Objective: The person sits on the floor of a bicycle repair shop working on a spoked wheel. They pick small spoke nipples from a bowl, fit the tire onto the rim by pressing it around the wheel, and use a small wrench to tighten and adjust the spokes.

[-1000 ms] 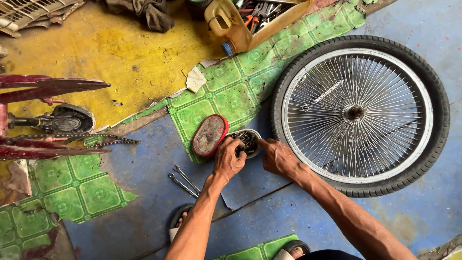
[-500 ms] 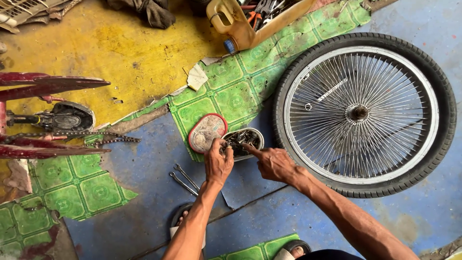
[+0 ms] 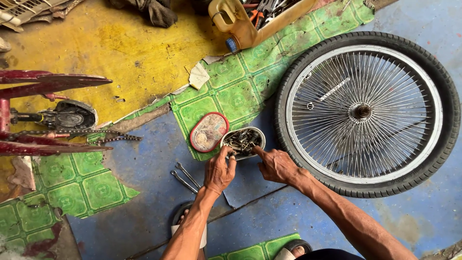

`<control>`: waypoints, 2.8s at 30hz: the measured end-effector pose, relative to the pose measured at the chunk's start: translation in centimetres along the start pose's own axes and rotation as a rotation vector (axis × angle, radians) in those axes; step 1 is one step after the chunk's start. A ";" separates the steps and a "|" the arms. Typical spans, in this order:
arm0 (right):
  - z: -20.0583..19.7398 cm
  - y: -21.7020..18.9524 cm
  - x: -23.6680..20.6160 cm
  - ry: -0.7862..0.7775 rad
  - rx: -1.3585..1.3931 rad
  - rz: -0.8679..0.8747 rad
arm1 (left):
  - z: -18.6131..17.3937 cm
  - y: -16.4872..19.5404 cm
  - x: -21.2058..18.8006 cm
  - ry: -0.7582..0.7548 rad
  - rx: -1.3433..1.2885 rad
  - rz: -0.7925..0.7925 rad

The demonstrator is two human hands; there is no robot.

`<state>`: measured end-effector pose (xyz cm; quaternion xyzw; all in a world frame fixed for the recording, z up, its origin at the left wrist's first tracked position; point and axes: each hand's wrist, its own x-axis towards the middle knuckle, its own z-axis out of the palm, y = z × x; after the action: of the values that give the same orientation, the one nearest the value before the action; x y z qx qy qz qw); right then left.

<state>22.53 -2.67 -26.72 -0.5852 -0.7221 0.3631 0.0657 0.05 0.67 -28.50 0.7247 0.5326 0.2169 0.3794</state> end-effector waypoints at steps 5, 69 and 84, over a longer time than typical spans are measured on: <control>-0.5 -0.5 0.4 -0.056 -0.010 0.027 | 0.2 0.0 -0.3 -0.020 0.039 0.081; -3.2 -4.0 2.6 -0.001 -0.192 0.007 | 1.4 -0.3 -0.6 0.040 -0.028 -0.042; -2.7 -4.6 2.6 0.039 -0.250 0.047 | 0.8 -0.3 -1.0 0.068 -0.055 -0.067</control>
<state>19.45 0.65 -22.90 -0.6124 -0.7464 0.2605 -0.0022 0.16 -0.49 -29.13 0.6882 0.5629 0.2430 0.3879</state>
